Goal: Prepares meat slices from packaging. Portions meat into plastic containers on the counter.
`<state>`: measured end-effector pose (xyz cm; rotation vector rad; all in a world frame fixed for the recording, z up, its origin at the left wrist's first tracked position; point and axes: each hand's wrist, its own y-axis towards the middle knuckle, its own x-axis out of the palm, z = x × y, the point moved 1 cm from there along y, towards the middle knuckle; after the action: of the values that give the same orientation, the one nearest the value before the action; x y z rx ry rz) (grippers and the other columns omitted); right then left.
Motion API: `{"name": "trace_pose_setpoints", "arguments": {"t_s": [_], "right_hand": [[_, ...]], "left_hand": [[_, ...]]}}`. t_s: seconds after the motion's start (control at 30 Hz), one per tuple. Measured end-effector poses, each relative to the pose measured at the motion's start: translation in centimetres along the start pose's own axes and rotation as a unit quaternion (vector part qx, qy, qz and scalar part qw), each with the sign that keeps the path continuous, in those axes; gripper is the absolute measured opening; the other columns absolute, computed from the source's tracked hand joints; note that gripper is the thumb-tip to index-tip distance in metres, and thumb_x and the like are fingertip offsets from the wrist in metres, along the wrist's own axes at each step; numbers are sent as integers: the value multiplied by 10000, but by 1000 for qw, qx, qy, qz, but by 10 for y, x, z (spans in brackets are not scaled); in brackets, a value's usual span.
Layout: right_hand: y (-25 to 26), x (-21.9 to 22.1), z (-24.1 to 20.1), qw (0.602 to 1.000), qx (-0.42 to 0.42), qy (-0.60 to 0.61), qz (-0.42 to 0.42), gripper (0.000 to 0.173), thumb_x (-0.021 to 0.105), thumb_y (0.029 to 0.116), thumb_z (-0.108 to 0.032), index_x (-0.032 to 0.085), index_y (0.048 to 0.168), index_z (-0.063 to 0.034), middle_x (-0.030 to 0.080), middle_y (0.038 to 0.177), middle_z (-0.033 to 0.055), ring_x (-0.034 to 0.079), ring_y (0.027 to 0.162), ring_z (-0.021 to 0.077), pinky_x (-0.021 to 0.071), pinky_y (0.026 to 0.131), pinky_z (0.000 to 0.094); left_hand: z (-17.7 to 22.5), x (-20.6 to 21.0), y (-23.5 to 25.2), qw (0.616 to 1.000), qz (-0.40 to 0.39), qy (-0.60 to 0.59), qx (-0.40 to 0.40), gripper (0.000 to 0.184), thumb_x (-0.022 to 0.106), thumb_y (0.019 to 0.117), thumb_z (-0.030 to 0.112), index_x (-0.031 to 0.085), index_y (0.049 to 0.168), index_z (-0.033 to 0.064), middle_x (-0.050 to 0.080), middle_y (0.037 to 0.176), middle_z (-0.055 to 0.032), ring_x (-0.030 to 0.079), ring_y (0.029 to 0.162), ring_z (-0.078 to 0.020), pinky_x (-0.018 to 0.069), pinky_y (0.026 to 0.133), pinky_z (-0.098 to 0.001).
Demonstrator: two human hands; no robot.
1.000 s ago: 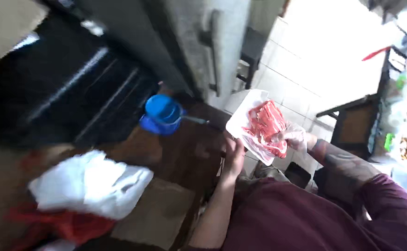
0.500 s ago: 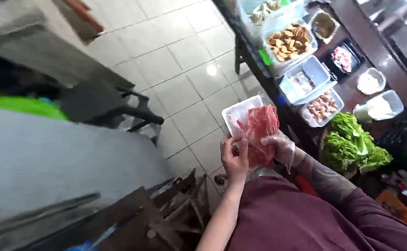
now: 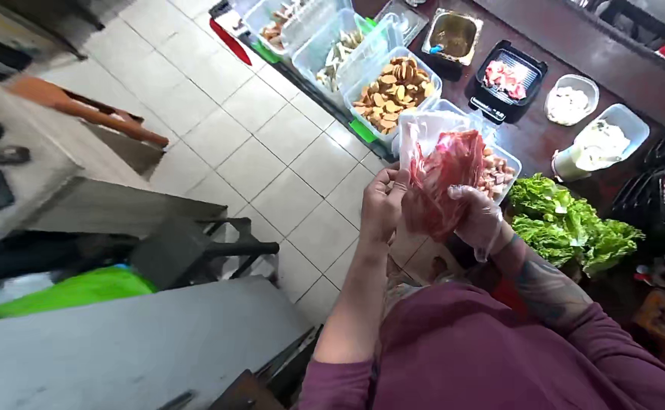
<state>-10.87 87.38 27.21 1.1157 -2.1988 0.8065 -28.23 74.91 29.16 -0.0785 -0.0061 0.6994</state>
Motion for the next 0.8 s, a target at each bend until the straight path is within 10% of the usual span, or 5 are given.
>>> {"name": "trace_pose_setpoints", "arguments": {"t_s": [0.4, 0.8], "right_hand": [[90, -2, 3, 983, -113, 138, 35, 381, 614, 946, -425, 639, 1206, -147, 700, 1060, 78, 687, 947, 211, 595, 807, 481], [127, 35, 4, 948, -252, 179, 74, 433, 609, 969, -440, 594, 1289, -147, 691, 1122, 91, 686, 1008, 217, 599, 842, 463]], "left_hand": [[14, -6, 173, 969, -122, 195, 93, 221, 514, 1078, 328, 638, 1159, 165, 681, 966, 20, 667, 870, -108, 595, 762, -366], [-22, -38, 237, 953, -274, 127, -35, 343, 416, 1086, 487, 497, 1305, 236, 682, 912, -44, 688, 731, -196, 609, 608, -409]]}}
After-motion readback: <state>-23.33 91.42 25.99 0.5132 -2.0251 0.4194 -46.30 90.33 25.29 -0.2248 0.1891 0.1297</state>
